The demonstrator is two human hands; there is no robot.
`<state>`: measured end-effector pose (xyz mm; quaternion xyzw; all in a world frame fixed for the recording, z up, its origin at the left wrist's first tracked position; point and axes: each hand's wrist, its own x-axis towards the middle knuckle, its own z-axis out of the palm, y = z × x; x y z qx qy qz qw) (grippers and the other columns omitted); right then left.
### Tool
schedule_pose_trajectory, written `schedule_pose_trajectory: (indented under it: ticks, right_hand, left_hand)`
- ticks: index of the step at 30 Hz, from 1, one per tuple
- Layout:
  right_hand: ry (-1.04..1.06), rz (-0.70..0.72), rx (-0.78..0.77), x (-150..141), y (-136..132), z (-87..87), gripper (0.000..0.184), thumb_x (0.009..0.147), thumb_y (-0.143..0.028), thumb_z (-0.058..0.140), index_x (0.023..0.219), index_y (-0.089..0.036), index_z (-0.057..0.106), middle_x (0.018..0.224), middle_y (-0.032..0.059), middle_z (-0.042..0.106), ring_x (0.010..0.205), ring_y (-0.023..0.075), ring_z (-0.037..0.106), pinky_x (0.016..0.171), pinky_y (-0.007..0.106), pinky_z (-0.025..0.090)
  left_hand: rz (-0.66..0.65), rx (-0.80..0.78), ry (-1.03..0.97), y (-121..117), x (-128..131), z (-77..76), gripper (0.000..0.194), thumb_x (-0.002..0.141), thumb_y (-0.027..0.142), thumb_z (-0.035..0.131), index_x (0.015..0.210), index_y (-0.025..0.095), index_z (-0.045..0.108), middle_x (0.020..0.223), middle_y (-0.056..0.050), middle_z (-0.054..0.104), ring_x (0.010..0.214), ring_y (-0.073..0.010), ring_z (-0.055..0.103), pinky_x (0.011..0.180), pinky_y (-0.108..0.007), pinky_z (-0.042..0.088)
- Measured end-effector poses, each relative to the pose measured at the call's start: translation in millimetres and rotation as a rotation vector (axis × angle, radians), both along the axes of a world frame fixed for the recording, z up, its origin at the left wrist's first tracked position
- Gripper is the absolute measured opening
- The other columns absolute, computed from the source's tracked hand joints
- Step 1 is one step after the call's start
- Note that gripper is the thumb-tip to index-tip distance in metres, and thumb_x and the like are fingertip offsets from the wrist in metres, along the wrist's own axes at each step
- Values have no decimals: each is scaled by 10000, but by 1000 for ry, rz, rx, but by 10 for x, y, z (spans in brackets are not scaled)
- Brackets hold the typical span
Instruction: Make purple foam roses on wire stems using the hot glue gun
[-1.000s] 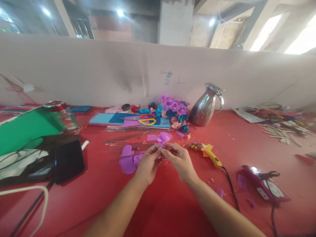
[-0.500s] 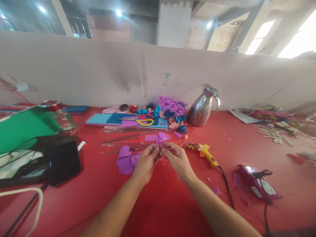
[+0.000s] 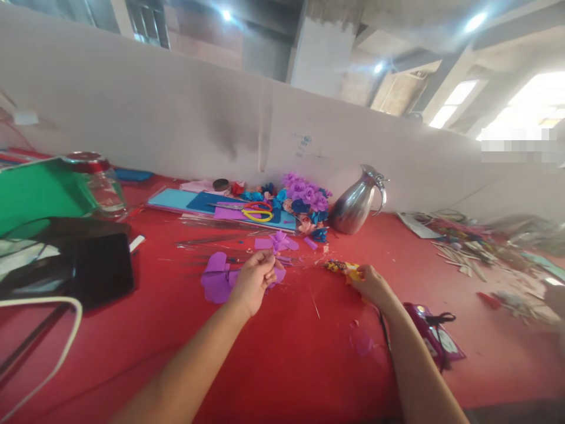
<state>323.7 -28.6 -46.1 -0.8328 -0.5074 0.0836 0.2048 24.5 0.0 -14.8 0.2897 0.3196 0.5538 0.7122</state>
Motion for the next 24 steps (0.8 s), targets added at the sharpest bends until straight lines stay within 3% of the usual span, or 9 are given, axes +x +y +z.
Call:
schedule_pose_trajectory:
  ticks: [6,11,13,15,18,21,24]
  right_hand:
    - [198,0,-30,33,-22,9,157,573,-198,660,676,-213,543,578,-1,561,609,194,554,547,278,337]
    - [358,38,-26,-50,-38,74,92,680,-283,569,640,-214,522,529,-23,509,532,154,510,510,265,350]
    - [507,95,44,-171,-58,162,147,686,-318,591,772,-203,559,635,-9,577,555,141,522,517,259,377]
    - [758,195,186,-349,-83,300,358,647,-358,689,947,-201,572,765,12,640,590,133,531,524,252,377]
    - [950,304,306,-681,-121,546,361,709,-425,701,958,-197,574,664,0,619,554,121,490,513,247,348]
    - [966,400,479,-983,-162,703,254,784,-403,658,931,-226,549,639,-29,578,568,116,492,548,248,384]
    - [865,481,537,-1161,-205,669,233,826,-366,612,1004,-243,525,740,-20,602,578,114,495,563,257,410]
  left_hand:
    - [22,-75,-17,37,-48,14,124,615,160,753,684,116,660,591,-38,636,427,-20,367,410,-141,257]
    - [48,-117,-33,33,-33,25,115,609,115,742,704,106,678,602,-53,652,429,-12,363,411,-129,260]
    - [43,-140,-41,32,-28,22,108,619,115,737,707,105,675,601,-50,645,429,-11,369,411,-127,258]
    - [32,-149,-43,32,-26,14,106,629,124,738,709,103,673,603,-43,631,428,-12,373,407,-131,251]
    - [31,-150,-20,37,-25,3,130,621,142,756,714,104,674,603,-32,618,427,-11,362,405,-143,238]
    - [38,-141,26,43,-21,1,161,602,180,775,711,112,677,594,-25,612,438,-17,357,413,-154,238]
    - [57,-110,86,42,-15,10,205,582,240,784,701,118,670,589,-17,604,443,-21,343,414,-166,223]
